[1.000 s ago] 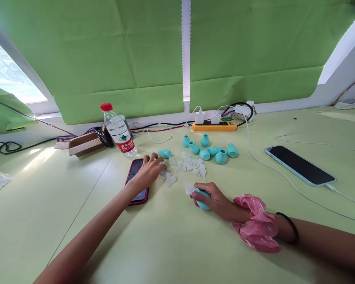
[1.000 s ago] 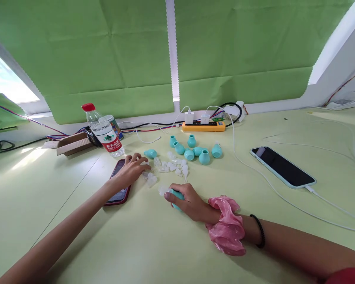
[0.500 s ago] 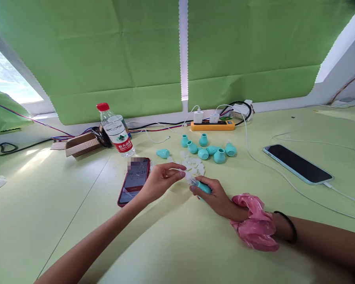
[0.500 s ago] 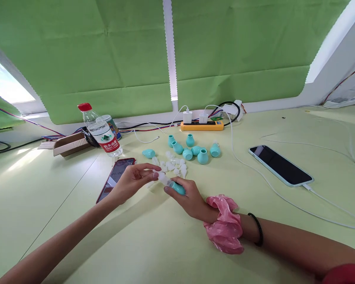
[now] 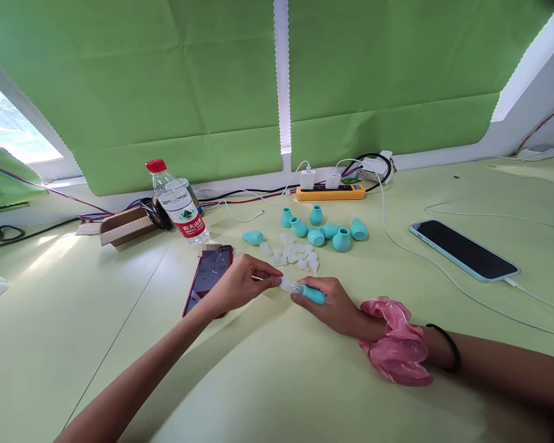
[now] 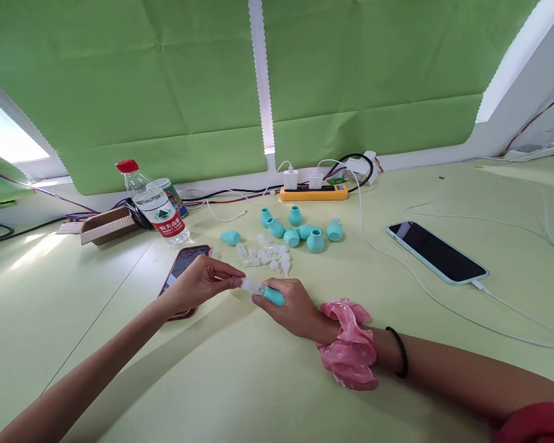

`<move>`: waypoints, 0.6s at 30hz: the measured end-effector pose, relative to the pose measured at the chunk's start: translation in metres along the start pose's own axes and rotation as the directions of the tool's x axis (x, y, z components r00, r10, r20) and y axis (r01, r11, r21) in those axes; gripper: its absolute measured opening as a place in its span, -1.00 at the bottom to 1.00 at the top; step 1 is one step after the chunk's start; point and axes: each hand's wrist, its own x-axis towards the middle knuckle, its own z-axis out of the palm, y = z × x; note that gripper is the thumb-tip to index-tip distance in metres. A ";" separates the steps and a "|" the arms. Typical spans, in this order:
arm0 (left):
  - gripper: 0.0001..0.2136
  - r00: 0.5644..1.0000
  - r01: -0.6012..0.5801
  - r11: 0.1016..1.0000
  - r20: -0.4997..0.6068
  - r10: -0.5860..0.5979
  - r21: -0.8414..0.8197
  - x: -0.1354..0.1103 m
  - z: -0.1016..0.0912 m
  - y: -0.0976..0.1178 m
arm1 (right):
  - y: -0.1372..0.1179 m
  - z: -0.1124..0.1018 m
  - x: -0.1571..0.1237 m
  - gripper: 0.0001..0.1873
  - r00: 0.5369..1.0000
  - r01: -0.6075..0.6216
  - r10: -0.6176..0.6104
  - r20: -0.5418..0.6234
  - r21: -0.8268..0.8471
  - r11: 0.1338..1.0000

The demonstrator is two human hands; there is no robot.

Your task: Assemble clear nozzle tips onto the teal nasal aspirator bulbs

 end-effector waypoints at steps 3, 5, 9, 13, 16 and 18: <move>-0.75 1.000 0.009 0.999 0.014 -0.008 -0.044 0.003 0.000 -0.005 | 0.001 -0.001 0.001 -0.75 1.000 0.026 -0.026 0.001 -0.024 0.999; -0.74 1.000 0.010 0.998 0.028 -0.008 -0.066 0.005 0.001 -0.009 | 0.001 -0.003 0.001 -0.75 0.999 0.036 -0.036 0.007 -0.013 0.999; -0.72 0.999 0.010 0.997 0.043 -0.007 -0.078 0.006 0.002 -0.013 | 0.003 -0.004 0.002 -0.73 0.998 0.032 -0.033 0.044 0.023 0.999; -0.71 0.999 0.014 0.997 0.034 -0.011 -0.079 0.004 0.004 -0.013 | 0.005 -0.005 0.003 -0.70 0.994 0.035 -0.038 0.103 0.031 0.999; -0.70 1.000 0.007 0.995 -0.008 -0.008 -0.095 0.002 0.006 -0.008 | 0.002 -0.012 0.009 -0.71 0.984 0.036 -0.040 0.171 0.028 0.999; -0.69 0.998 -0.030 0.989 -0.056 0.023 -0.142 0.000 0.006 -0.002 | -0.004 -0.023 0.015 -0.73 0.975 0.077 -0.076 0.207 0.006 0.997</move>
